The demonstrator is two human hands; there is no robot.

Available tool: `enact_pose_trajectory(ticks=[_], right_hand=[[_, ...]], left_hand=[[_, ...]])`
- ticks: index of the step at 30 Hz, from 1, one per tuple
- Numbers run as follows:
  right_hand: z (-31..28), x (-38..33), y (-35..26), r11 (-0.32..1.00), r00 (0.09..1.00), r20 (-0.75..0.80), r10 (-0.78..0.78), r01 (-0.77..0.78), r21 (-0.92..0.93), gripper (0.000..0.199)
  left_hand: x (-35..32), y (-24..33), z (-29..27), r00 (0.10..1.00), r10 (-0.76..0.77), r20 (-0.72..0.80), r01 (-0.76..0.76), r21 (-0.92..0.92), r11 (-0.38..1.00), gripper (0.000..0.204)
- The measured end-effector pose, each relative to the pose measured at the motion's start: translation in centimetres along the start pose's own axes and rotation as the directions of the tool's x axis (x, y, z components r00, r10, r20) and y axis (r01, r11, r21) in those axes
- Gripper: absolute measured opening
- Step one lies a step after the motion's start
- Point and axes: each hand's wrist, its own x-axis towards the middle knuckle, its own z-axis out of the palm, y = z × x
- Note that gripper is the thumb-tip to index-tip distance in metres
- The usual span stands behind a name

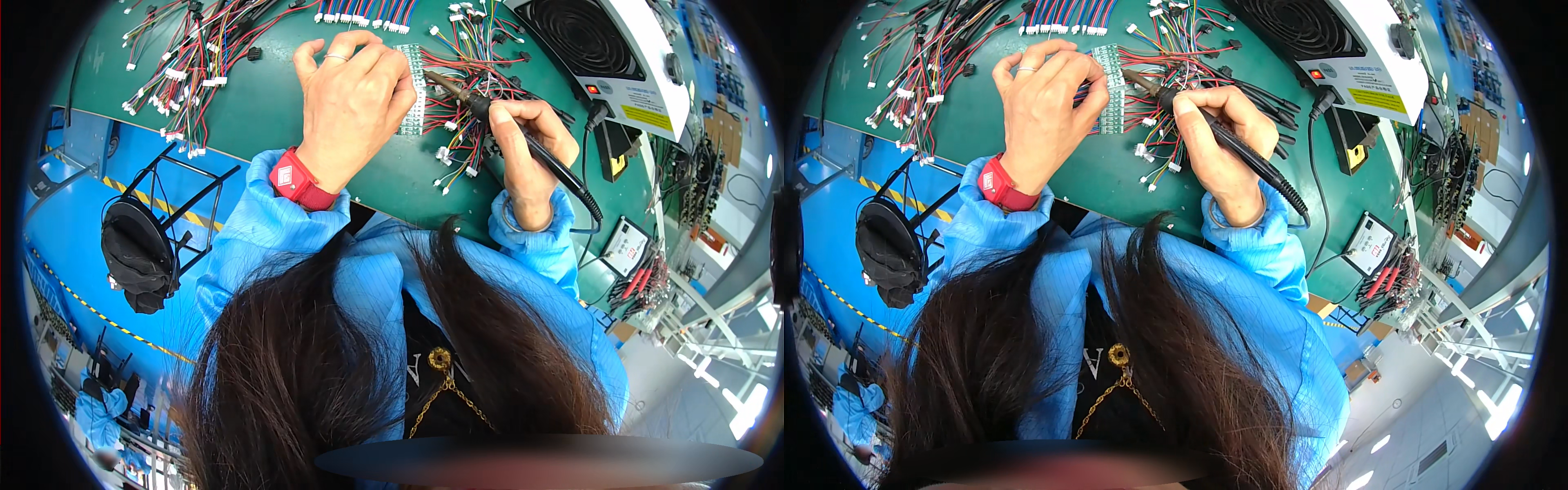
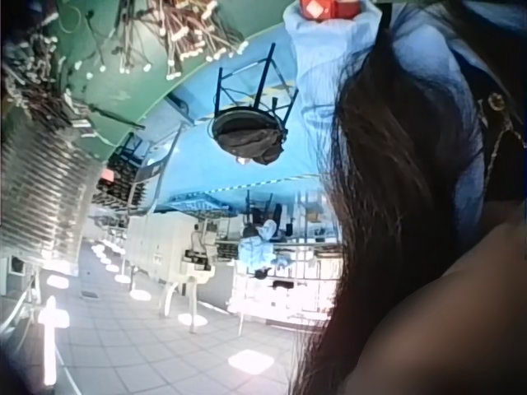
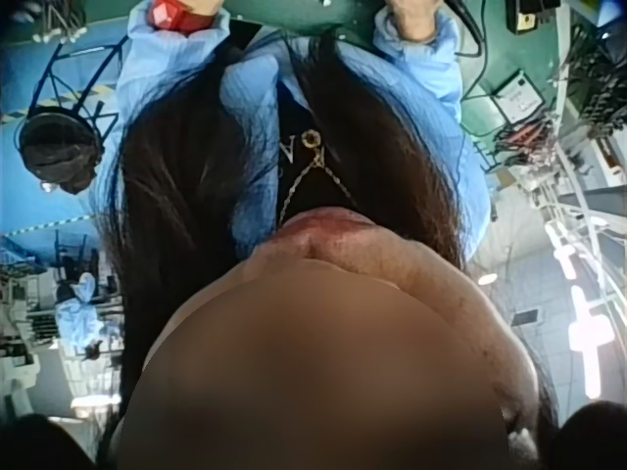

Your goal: Soldering multiple electrical wires onto a small printed circuit board.

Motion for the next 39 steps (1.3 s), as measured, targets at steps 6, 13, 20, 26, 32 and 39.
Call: enact_pose_trajectory(ticks=[6,13,20,26,32,39], right_hand=[[0.1,0.0,0.0,1.0,1.0,-0.004,-0.009,0.009,-0.02,0.009],[0.1,-0.1,-0.1,1.0,1.0,0.002,0.003,-0.003,-0.021,0.009],[0.1,-0.2,0.0,0.999,1.0,0.014,-0.006,0.006,-0.039,0.01],[-0.1,-0.3,-0.1,0.982,0.992,-0.027,-0.122,0.117,-0.146,0.009],[-0.2,-0.3,0.0,0.985,0.991,-0.03,-0.128,0.123,-0.12,0.009],[-0.2,-0.3,-0.1,0.995,0.998,-0.004,-0.067,0.066,-0.077,0.009]], left_hand=[[-0.1,0.2,0.2,1.0,-0.012,-0.021,0.012,0.017,1.0,0.011],[-0.1,0.4,0.4,0.999,-0.021,-0.028,0.022,0.033,0.999,0.011],[0.0,0.7,0.6,0.998,-0.029,-0.048,0.031,0.046,0.998,0.012],[-0.1,0.5,0.2,0.997,-0.071,-0.004,0.071,-0.017,0.997,0.011],[-0.2,0.3,-0.2,0.995,-0.087,0.038,0.088,-0.041,0.995,0.008],[-0.1,0.3,-0.3,0.999,-0.047,0.022,0.047,-0.015,0.999,0.007]])
